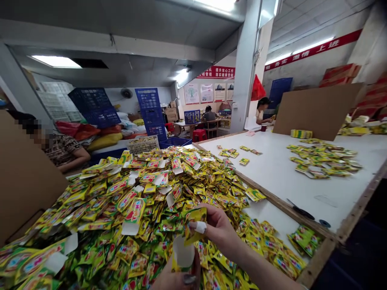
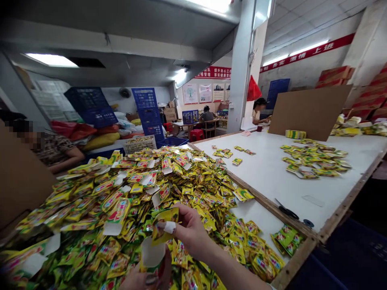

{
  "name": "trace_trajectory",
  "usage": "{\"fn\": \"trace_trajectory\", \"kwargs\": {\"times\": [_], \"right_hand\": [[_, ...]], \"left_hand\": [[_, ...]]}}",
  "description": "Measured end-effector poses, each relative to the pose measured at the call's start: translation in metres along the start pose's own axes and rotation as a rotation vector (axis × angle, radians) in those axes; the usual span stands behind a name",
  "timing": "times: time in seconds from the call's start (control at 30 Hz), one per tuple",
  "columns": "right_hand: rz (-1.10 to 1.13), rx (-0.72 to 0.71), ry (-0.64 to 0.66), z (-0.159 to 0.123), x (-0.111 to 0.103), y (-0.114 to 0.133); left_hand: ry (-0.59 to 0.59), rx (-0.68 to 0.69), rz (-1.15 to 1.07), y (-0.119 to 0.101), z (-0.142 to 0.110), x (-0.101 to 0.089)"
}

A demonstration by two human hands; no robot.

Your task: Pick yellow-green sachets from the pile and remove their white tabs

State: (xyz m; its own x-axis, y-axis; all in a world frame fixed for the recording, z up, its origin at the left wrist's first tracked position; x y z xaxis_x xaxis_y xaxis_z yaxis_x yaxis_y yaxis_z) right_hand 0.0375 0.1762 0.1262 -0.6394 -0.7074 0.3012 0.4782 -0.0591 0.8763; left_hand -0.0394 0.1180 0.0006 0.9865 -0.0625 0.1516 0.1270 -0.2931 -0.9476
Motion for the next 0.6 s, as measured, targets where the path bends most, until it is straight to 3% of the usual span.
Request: {"fn": "trace_trajectory", "kwargs": {"times": [0.13, 0.23, 0.37, 0.4, 0.53, 0.6], "right_hand": [[-0.483, -0.129, 0.208, -0.013, 0.018, 0.017], [-0.869, -0.116, 0.444, -0.025, 0.028, 0.023], [-1.046, -0.051, 0.768, -0.048, 0.039, 0.021], [-1.016, -0.040, 0.776, -0.052, 0.038, 0.021], [-0.894, -0.063, 0.595, -0.060, 0.021, 0.017], [-0.889, -0.049, 0.613, -0.070, 0.018, 0.007]], "left_hand": [[0.070, -0.008, -0.005, -0.013, -0.007, 0.012], [0.107, -0.016, 0.021, -0.013, -0.012, 0.015], [0.127, 0.008, 0.165, 0.005, -0.011, 0.018], [0.123, 0.007, 0.192, 0.012, -0.010, 0.016], [0.125, -0.153, 0.302, 0.046, -0.012, 0.010], [0.129, -0.208, 0.368, 0.049, -0.019, 0.012]]}}
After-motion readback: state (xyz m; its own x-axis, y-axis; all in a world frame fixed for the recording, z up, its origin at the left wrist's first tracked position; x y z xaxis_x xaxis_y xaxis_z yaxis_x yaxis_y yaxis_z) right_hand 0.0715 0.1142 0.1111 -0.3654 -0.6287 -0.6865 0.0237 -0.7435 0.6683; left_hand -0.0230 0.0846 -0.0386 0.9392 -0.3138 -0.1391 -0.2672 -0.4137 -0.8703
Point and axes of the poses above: each hand's wrist, its own z-axis towards the middle knuckle, its own x-axis out of the palm, y = z × x, the point moved 9 cm from there along z, towards the middle knuckle, and after that the axes turned 7 degrees about -x, right-handed, at the moved point
